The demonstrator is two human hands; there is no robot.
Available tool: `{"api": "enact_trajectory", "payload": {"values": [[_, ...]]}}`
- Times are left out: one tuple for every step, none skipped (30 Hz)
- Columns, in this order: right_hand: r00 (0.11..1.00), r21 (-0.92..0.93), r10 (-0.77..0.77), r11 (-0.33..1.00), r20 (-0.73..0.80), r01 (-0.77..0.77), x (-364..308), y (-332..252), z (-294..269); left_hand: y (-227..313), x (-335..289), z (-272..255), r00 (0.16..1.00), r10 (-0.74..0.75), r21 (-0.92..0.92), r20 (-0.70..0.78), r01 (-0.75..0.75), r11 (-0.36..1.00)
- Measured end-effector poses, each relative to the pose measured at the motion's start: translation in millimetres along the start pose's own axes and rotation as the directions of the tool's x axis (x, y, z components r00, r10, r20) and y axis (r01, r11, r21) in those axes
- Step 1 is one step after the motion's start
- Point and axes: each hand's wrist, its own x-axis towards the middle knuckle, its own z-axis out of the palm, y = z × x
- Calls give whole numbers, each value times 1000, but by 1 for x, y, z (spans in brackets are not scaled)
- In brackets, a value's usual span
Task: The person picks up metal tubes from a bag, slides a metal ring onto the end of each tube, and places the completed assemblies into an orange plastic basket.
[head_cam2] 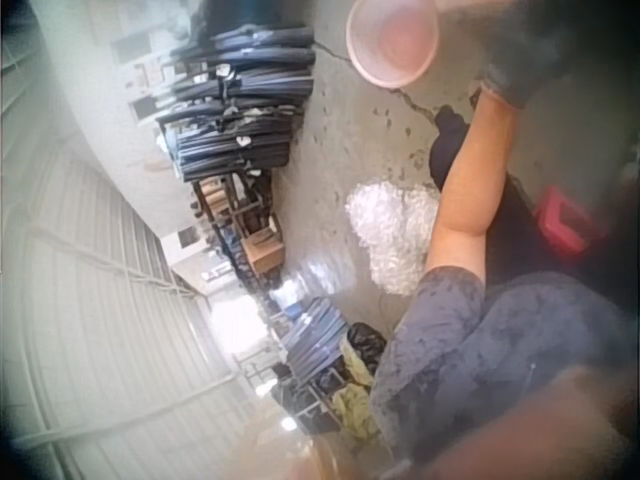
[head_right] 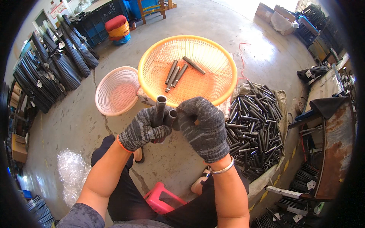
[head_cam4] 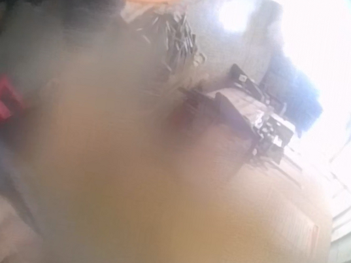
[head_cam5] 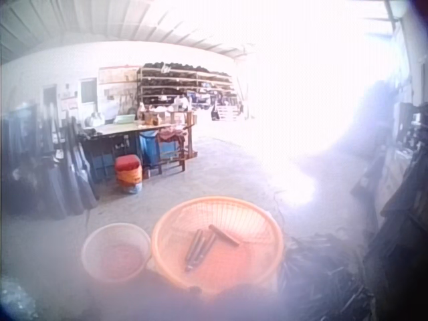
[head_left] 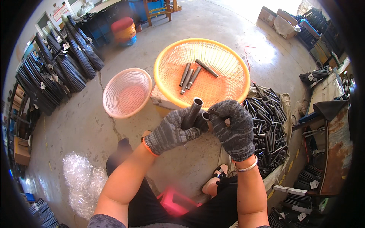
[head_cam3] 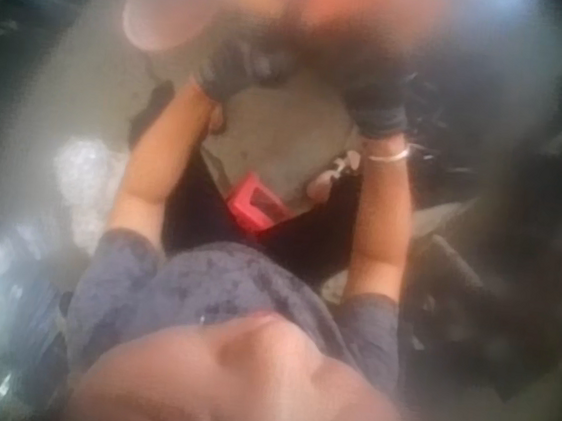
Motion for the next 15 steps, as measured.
{"api": "enact_trajectory", "payload": {"values": [[1000,3,1,1000,-20,-1,1,-1,0,-1,0,0,1000,-18,-12,12,18,1000],[999,2,4,1000,-41,-4,2,-1,-1,3,0,1,996,-69,-27,53,70,997],[998,2,6,1000,-62,-6,2,0,-2,6,-1,3,988,-119,-40,94,123,992],[996,6,-2,1000,-94,2,3,4,-3,9,-3,2,973,-166,-44,159,175,984],[992,12,-12,1000,-126,13,3,9,-3,7,-3,2,979,-124,-41,161,132,990],[987,17,-21,1000,-157,24,2,13,-3,5,-2,1,983,-82,-39,162,89,995],[987,19,-15,1000,-160,19,2,13,-3,4,-1,1,986,-39,-37,164,46,998],[987,20,-10,1000,-163,13,2,14,-3,6,0,0,982,-66,-44,179,76,996],[986,21,-4,1000,-166,7,2,14,-3,9,1,-1,976,-93,-51,195,105,993],[984,27,-5,1000,-180,10,2,14,-3,11,1,-1,970,-120,-57,210,135,989],[981,34,-8,999,-192,15,3,13,-2,6,1,-2,969,-121,-43,216,133,990],[979,43,-11,999,-203,20,3,12,-2,-3,2,-4,967,-122,-29,222,132,991],[960,156,63,987,-273,-20,5,10,-4,-11,2,-6,966,-124,-14,228,131,991],[931,259,144,964,-335,-56,8,7,-12,-18,4,-7,963,-126,129,238,97,987],[894,360,226,930,-386,-80,10,7,-21,-23,6,-8,961,-125,269,247,56,962]]}}
